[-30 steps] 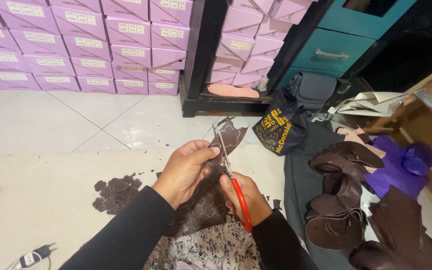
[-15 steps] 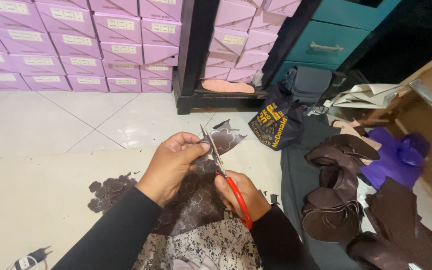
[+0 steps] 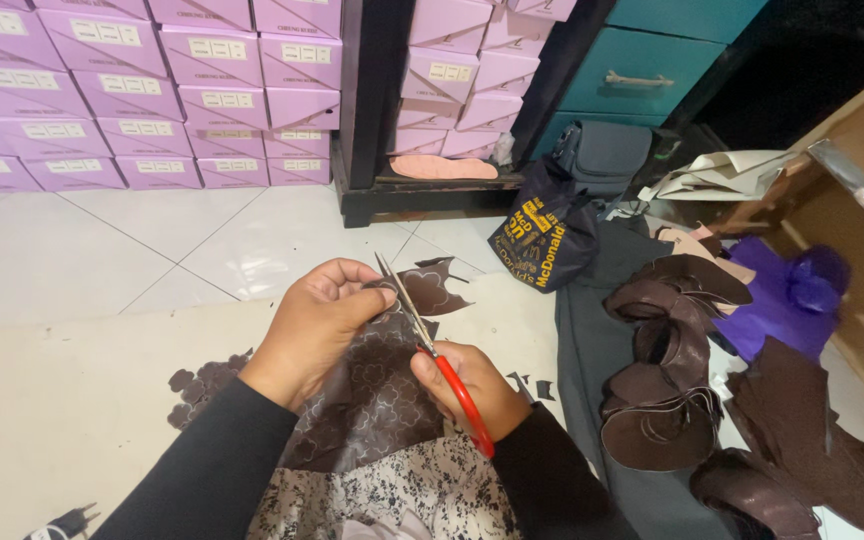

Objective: The person uses red-handled scissors to cut flower-shaped pieces from a dark brown patterned fabric. They hold the fabric with one hand and cut along the outlines with the other, placing the finished pieces into a growing pile on the floor.

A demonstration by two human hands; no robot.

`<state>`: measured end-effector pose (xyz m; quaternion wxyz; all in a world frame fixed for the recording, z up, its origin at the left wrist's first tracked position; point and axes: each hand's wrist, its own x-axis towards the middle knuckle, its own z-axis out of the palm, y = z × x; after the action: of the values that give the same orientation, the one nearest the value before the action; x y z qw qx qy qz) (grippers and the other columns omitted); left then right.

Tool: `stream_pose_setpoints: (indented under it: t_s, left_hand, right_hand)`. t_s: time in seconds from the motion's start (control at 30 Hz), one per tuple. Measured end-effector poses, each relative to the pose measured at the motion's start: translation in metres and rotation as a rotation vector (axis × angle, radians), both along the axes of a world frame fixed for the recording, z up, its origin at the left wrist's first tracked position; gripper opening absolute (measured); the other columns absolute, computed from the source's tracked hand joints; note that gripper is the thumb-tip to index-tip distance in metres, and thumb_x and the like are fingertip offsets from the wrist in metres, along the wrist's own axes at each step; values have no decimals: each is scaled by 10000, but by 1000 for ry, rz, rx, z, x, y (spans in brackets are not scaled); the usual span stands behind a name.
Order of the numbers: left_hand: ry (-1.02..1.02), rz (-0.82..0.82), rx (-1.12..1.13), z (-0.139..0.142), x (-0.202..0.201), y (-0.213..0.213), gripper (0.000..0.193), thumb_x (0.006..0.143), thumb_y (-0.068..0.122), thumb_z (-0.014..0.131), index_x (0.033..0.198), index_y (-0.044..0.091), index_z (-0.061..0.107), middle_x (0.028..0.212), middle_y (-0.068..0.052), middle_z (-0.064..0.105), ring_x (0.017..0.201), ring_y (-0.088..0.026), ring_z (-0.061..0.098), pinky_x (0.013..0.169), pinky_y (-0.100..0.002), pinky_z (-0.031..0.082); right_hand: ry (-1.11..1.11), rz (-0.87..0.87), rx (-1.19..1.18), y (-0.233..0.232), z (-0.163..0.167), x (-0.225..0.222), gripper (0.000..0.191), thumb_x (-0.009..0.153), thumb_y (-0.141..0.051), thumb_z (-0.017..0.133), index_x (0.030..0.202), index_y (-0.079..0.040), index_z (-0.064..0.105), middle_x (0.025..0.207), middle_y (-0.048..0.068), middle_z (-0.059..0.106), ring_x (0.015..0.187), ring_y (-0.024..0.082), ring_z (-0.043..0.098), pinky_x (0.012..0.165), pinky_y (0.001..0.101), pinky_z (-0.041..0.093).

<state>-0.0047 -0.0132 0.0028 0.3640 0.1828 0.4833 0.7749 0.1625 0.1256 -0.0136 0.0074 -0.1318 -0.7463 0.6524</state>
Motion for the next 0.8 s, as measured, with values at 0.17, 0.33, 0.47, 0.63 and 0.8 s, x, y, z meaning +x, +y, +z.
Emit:
stream_pose_setpoints:
  t_s: [0.17, 0.33, 0.47, 0.63, 0.8]
  left_hand:
    - [17, -10, -25, 3, -1, -2, 174, 875, -11, 679, 1041, -14, 629, 911, -79, 732, 818, -119, 691, 753, -239, 556]
    - [11, -14, -6, 3, -3, -3, 185, 873, -14, 680, 1051, -17, 629, 918, -83, 728, 825, -124, 683, 757, -239, 549]
    - [-24, 42, 54, 2, -1, -1, 217, 861, -20, 678, 1068, -12, 613, 927, -73, 717, 816, -111, 677, 743, -230, 543]
    - [-90, 58, -15, 2, 11, 7, 229, 864, 57, 729, 1071, 38, 633, 877, -42, 695, 732, -98, 620, 653, -226, 498]
    - [-38, 97, -92, 1, 19, 9, 166, 939, 190, 707, 995, 34, 723, 838, -3, 682, 711, -77, 533, 638, -246, 411]
  right_hand:
    - [-3, 10, 8, -1, 4, 1, 433, 1004, -493, 549, 839, -94, 576, 602, -57, 467, 495, 57, 443, 453, 242, 362]
    - [1, -3, 51, 0, -4, 0, 439, 1008, -489, 562, 818, -94, 568, 606, -71, 444, 515, 47, 408, 459, 243, 335]
    - [51, -16, 120, 1, -14, -3, 443, 1022, -477, 577, 799, -95, 551, 635, -89, 422, 556, 32, 376, 483, 238, 317]
    - [80, -115, 109, -5, -20, -7, 429, 1027, -458, 574, 796, -99, 527, 631, -87, 411, 549, 35, 364, 474, 246, 309]
    - [33, -156, 37, -10, -14, -8, 426, 1012, -471, 553, 814, -95, 538, 586, -61, 417, 496, 61, 374, 450, 256, 302]
